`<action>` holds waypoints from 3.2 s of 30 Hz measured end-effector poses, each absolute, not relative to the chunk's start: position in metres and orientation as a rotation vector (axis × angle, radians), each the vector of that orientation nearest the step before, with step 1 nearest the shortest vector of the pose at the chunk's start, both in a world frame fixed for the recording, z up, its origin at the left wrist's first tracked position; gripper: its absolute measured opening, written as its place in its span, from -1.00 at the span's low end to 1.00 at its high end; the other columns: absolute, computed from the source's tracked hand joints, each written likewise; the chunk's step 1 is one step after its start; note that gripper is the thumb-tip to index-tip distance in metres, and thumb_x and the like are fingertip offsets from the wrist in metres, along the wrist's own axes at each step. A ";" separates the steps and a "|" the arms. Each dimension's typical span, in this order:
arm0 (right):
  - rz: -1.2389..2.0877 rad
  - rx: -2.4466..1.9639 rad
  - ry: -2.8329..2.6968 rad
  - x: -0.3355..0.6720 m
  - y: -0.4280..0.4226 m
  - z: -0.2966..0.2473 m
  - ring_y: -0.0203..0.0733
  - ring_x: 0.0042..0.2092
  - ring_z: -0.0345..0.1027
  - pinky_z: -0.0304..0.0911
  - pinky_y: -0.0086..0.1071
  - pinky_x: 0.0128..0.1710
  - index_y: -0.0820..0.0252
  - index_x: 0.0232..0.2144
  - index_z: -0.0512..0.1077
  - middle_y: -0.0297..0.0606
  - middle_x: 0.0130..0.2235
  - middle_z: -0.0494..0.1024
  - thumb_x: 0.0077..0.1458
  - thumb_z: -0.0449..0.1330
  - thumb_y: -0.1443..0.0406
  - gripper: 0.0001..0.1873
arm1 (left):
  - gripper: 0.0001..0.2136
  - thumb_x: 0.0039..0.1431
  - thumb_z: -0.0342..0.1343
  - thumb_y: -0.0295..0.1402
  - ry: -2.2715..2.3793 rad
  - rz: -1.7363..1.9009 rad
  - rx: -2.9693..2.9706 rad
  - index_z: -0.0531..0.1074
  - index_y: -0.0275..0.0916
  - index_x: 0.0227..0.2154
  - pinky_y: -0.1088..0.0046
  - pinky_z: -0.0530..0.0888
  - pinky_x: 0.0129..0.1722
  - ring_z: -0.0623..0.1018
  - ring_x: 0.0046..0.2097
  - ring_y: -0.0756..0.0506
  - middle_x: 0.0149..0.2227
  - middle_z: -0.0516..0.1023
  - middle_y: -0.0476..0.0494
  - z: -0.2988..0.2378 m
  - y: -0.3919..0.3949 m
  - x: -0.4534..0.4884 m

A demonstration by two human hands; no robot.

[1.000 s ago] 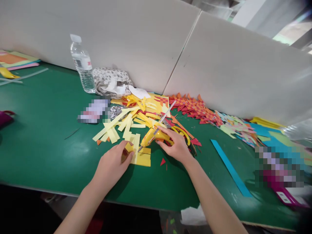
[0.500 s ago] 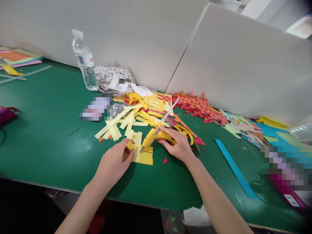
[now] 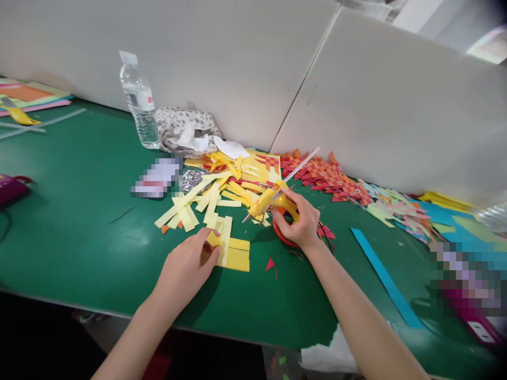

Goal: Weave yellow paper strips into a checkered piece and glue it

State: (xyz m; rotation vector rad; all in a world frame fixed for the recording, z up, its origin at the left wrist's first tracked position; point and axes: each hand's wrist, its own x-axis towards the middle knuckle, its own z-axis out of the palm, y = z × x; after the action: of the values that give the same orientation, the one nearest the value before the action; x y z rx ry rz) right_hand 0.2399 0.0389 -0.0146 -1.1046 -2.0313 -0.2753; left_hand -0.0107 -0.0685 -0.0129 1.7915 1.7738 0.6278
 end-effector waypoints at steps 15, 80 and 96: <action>-0.418 -1.260 -1.922 0.232 0.041 0.032 -0.04 -0.15 0.42 0.34 -0.21 -0.19 0.08 -0.05 0.27 -0.22 -0.16 0.51 -0.09 0.20 0.14 -0.50 | -0.80 0.15 -0.12 -0.27 1.754 0.645 1.805 0.28 -0.13 -0.18 0.49 0.27 -0.50 0.47 -0.44 -0.09 -0.40 0.49 -0.05 -0.016 -0.068 -0.012; -0.047 -1.241 -2.270 0.222 -0.005 -0.006 -0.07 -0.10 0.44 0.34 -0.18 -0.13 0.01 0.11 0.15 -0.26 -0.15 0.55 -0.03 0.20 0.21 -0.38 | -0.82 0.14 -0.10 -0.29 1.766 0.646 1.809 0.29 -0.12 -0.21 0.47 0.25 -0.51 0.50 -0.38 -0.12 -0.46 0.48 -0.01 -0.012 -0.070 -0.011; -0.014 -1.241 -2.298 0.219 -0.006 -0.003 -0.10 -0.09 0.43 0.34 -0.24 -0.16 0.01 0.12 0.13 -0.30 -0.18 0.56 -0.06 0.21 0.20 -0.33 | -0.81 0.14 -0.11 -0.28 1.774 0.637 1.811 0.29 -0.12 -0.20 0.47 0.25 -0.52 0.50 -0.38 -0.13 -0.45 0.48 -0.03 -0.012 -0.070 -0.011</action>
State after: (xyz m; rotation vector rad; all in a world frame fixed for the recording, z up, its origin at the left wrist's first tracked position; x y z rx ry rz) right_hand 0.2186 -0.0064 -0.0030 -1.2412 -2.2980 -0.0143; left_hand -0.0115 -0.0699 -0.0117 1.8112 1.7744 0.6374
